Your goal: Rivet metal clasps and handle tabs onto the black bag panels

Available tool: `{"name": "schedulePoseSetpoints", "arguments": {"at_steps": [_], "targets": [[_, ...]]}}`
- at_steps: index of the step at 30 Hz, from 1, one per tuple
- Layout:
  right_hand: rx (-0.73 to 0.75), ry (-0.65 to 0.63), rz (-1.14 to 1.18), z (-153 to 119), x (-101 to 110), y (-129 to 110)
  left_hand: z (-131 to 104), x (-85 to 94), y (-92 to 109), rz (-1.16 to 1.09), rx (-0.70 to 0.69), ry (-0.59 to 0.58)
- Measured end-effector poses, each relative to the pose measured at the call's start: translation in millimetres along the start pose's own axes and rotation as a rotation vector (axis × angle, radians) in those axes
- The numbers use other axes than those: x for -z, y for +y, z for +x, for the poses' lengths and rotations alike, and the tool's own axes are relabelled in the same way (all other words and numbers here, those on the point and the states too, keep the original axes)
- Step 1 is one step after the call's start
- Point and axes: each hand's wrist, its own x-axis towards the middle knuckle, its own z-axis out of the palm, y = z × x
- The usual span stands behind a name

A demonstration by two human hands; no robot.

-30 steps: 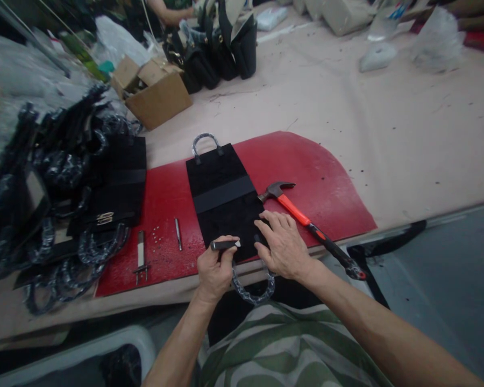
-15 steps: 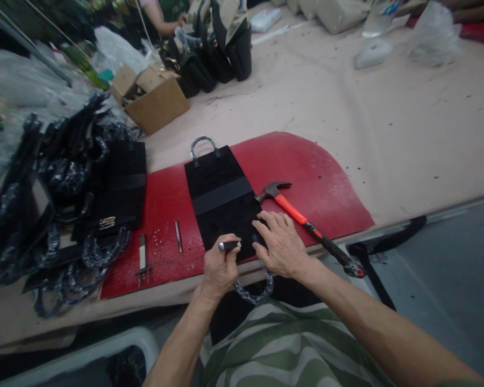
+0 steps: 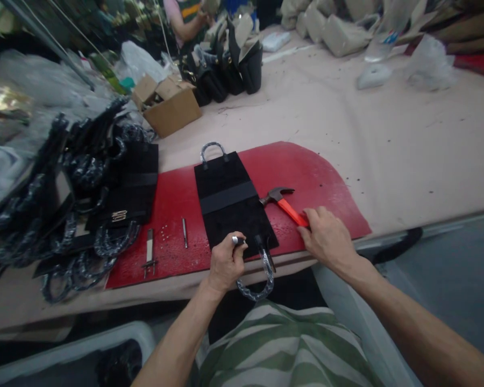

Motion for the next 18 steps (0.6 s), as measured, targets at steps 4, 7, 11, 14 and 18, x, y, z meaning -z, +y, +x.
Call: {"name": "schedulePoseSetpoints", "arguments": {"at_steps": [4,7,11,14,18], "targets": [[-0.102,-0.209,0.189,3,7,8,1,-0.2,2,-0.022,0.018,-0.002],[-0.374,-0.465,0.878,4,10,2,2,-0.1,3,-0.035,0.033,-0.013],[-0.525,-0.671,1.326,2,21,-12,3,0.3,4,-0.042,0.043,-0.008],[-0.465,-0.544,1.297,-4,46,-25,3,0.7,6,-0.045,0.050,-0.011],[-0.070,-0.101,1.000,-18,90,-40,2,-0.1,6,-0.046,0.053,-0.005]]}}
